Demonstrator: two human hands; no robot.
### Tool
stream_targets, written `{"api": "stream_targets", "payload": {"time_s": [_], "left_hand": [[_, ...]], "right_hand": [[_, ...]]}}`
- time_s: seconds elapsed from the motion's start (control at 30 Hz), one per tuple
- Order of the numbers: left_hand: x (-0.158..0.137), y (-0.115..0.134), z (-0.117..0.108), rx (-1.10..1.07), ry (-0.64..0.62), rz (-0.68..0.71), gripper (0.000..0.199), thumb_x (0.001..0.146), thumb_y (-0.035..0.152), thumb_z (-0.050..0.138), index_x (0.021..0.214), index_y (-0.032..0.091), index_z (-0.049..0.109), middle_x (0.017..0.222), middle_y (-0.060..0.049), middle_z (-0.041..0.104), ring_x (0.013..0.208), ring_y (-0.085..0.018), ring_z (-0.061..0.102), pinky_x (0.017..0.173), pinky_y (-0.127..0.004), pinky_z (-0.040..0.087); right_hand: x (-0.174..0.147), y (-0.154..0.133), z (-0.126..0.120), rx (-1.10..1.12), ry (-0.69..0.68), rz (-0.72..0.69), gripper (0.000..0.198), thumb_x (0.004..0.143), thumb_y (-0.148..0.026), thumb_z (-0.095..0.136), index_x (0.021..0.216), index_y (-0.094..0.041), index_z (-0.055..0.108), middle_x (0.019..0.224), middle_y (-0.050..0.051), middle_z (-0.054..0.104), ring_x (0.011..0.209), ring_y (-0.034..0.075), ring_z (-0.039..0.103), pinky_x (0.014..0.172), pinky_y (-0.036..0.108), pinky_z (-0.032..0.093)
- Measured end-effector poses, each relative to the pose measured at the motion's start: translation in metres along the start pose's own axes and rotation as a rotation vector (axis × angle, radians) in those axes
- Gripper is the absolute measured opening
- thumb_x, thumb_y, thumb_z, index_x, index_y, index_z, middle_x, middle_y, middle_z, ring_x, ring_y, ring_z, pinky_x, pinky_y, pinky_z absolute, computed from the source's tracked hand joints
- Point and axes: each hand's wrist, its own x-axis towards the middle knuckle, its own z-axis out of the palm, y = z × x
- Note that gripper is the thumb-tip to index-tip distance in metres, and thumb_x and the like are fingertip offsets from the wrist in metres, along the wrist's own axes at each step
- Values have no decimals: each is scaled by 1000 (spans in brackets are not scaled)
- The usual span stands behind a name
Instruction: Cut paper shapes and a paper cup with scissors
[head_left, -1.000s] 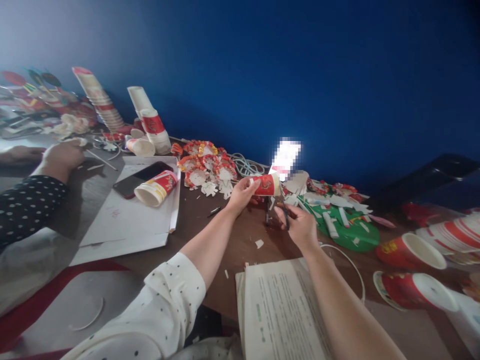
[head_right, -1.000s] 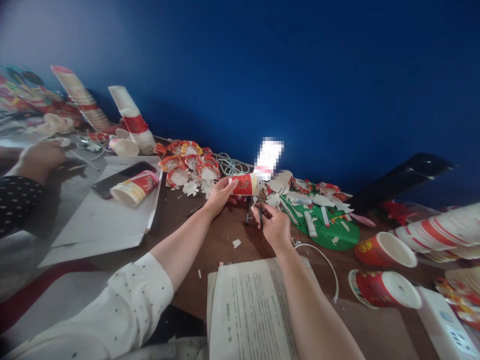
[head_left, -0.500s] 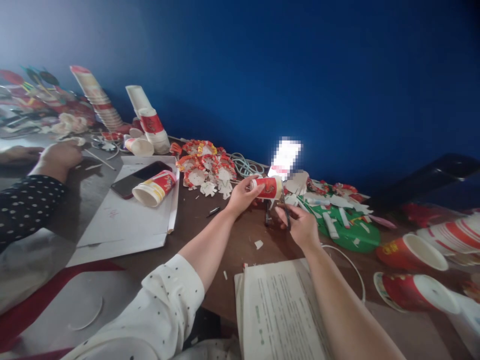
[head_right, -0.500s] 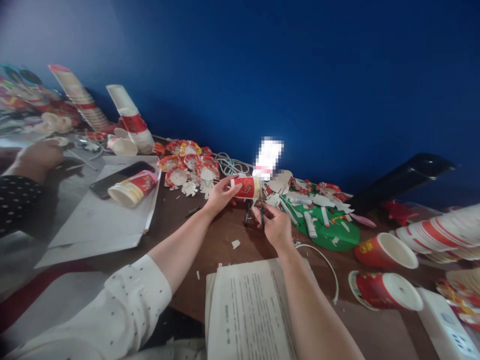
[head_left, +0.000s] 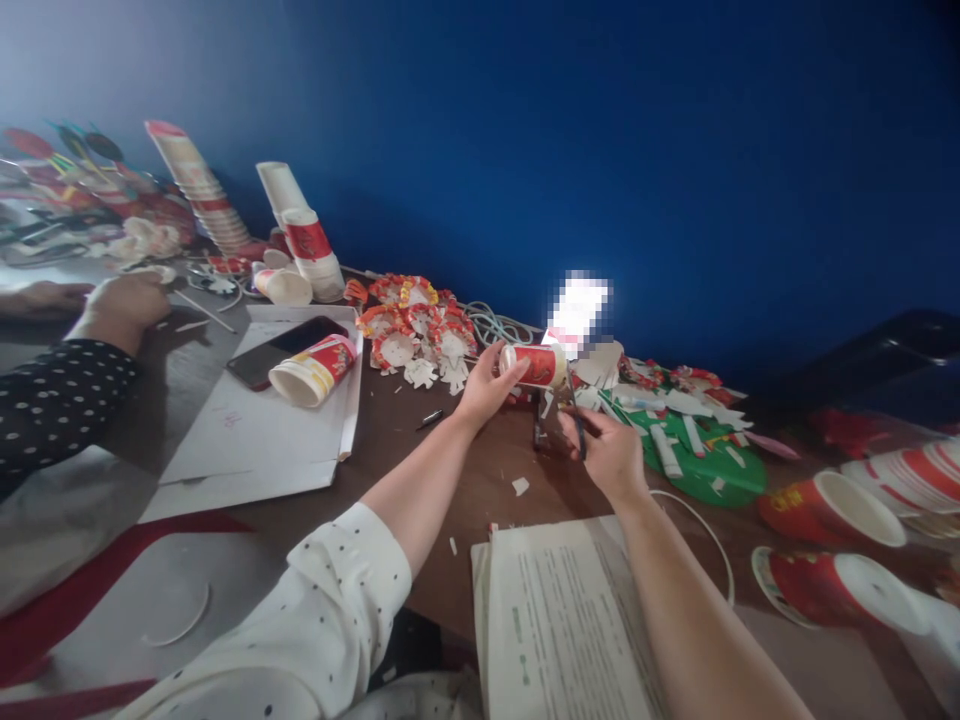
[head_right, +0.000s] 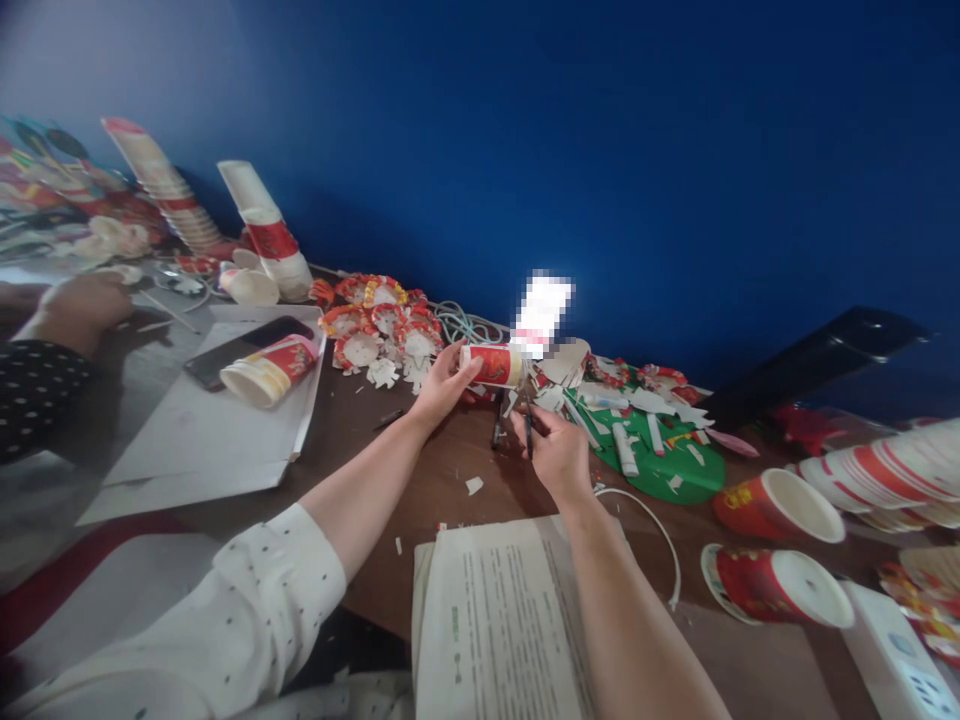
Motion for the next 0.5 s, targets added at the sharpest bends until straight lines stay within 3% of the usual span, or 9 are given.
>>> {"api": "stream_targets", "payload": {"time_s": [0.13,0.3,0.5], "left_hand": [[-1,4,-1,53,47,-78,74,80,65,58,135,16,50,104,-12,66,63,-14,62,46,-24,46],[1,2,-3,209,121,0,49,84,59,56,107,17,66,69,-1,60,55,-11,54,53,-23,45],[2,-2,-3,251,112,120,35,83,46,62,102,17,68,73,-2,65,68,-14,59,66,-24,49]], "right_hand": [[-2,1,5,-14,-38,1,44,75,-52,70,96,-14,77,54,0,60,43,12,50,43,24,42],[-3,4,12,25,-70,22,46,74,-53,71,96,-14,76,59,4,65,46,15,54,44,26,45],[-2,5,10,51,-61,38,47,73,-52,72,100,-13,76,62,4,66,49,15,55,48,27,47]]}}
